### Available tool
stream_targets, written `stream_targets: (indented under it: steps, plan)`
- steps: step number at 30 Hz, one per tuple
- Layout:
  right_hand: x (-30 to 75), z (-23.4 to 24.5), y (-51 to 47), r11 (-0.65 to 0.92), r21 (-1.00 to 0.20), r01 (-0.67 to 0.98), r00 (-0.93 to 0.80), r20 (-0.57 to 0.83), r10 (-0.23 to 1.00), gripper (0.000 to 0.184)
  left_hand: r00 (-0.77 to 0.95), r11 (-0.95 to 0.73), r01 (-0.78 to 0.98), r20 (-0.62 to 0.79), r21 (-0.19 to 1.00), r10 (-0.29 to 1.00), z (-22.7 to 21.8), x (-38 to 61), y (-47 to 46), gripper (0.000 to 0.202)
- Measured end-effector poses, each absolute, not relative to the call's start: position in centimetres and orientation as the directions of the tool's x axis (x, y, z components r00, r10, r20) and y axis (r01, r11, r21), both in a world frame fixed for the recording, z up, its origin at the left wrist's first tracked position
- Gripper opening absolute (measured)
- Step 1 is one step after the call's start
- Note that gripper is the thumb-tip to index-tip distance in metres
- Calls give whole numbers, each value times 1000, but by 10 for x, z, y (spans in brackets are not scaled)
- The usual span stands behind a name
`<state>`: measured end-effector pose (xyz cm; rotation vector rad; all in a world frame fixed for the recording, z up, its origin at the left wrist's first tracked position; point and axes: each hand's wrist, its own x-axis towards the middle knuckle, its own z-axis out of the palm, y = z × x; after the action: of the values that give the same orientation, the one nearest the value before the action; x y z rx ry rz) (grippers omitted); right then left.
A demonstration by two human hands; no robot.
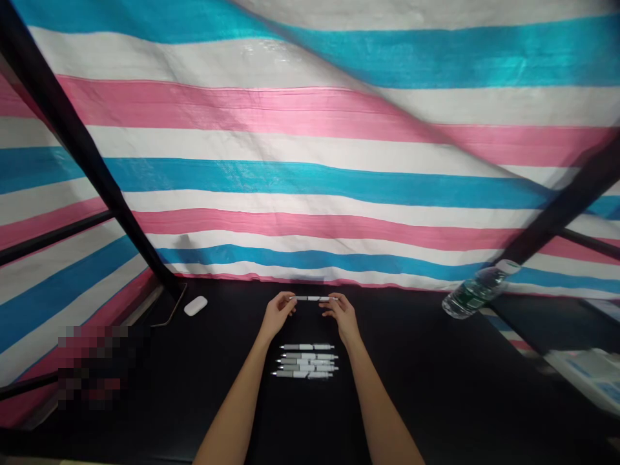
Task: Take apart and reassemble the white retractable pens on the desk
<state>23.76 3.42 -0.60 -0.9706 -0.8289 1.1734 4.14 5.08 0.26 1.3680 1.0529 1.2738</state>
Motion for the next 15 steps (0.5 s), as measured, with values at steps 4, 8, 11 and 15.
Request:
stream_targets:
  steps: [4,8,11,15]
  plan:
    - [238,-6,34,108,-929,-354,207,34,978,38,124,-174,-21,175,985,977,3,42,51,37]
    - [238,-6,34,110,-931,-348,203,39,978,37,108,-151,19,149,988,983,3,42,50,35]
    - [238,-5,33,118,-933,-339,211,46,976,36,140,-152,-19,153,988,978,4,43,49,42]
    - [239,-5,33,118,-937,-328,201,53,978,36,136,-151,19,147,988,980,5,43,48,34]
